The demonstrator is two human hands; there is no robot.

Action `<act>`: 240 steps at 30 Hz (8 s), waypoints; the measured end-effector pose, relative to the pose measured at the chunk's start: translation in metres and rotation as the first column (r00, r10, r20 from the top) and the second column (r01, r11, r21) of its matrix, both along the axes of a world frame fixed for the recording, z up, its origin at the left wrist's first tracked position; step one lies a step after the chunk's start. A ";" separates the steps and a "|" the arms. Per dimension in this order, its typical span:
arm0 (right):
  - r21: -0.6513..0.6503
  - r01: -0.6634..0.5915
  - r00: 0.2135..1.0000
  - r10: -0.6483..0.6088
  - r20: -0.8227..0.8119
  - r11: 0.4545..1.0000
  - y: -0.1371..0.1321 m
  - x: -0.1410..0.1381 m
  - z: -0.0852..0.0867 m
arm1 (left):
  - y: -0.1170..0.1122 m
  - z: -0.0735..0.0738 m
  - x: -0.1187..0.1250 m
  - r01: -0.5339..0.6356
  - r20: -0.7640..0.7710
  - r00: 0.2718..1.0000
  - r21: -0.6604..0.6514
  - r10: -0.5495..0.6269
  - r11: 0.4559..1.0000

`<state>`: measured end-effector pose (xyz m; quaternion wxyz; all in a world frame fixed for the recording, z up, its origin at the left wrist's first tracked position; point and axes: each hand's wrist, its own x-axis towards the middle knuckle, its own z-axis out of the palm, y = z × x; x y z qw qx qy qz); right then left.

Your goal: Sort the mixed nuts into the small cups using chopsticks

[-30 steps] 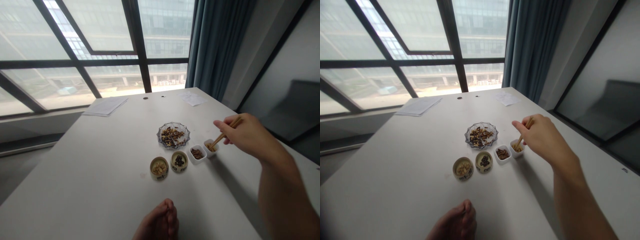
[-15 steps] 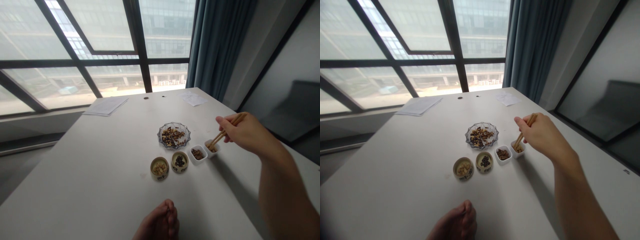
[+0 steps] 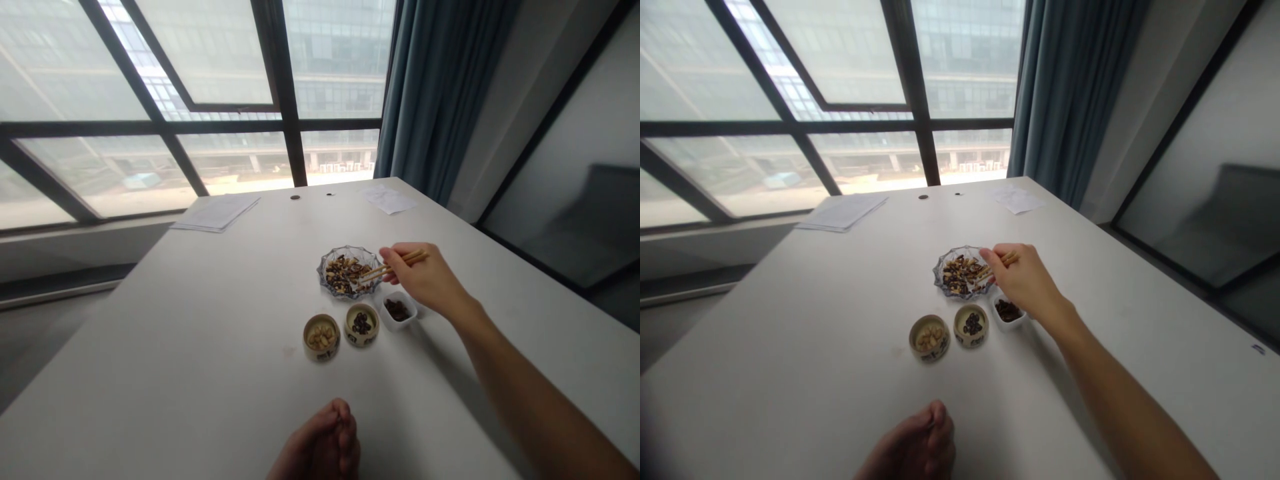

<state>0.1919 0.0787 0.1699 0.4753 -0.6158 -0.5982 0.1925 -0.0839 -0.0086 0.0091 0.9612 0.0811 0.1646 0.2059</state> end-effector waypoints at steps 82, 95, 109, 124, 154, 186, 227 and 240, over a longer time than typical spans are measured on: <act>0.081 0.020 0.987 -0.033 0.158 0.996 0.020 0.014 -0.020 | -0.005 0.002 0.003 -0.045 -0.052 0.998 0.028 0.047 0.999; 0.089 -0.032 0.980 0.013 0.200 0.996 0.032 0.005 -0.036 | -0.003 -0.003 0.002 -0.028 -0.060 0.998 0.060 0.031 0.998; 0.107 0.038 0.989 -0.053 0.141 0.994 0.018 0.008 -0.020 | -0.003 -0.003 0.002 -0.036 -0.069 0.997 0.070 0.041 0.997; 0.023 0.043 0.990 -0.046 0.136 0.999 0.021 0.007 -0.024 | -0.005 -0.002 0.003 -0.049 -0.071 0.996 0.090 0.055 0.995; 0.115 0.099 0.981 -0.116 0.153 0.988 -0.003 0.009 0.010 | -0.002 -0.005 0.002 -0.033 -0.069 0.997 0.070 0.038 0.997; 0.008 -0.003 0.996 0.002 0.091 1.000 0.006 0.004 -0.007 | -0.003 0.000 0.004 -0.028 -0.052 0.998 0.040 0.030 0.999; 0.109 0.163 0.925 -0.191 0.329 0.981 -0.084 0.021 0.065 | -0.001 -0.003 0.002 -0.023 -0.055 0.998 0.042 0.025 0.999; -0.077 0.046 0.949 -0.019 0.315 0.996 -0.084 0.022 0.060 | -0.004 -0.001 0.000 -0.016 -0.049 0.999 0.021 0.017 1.000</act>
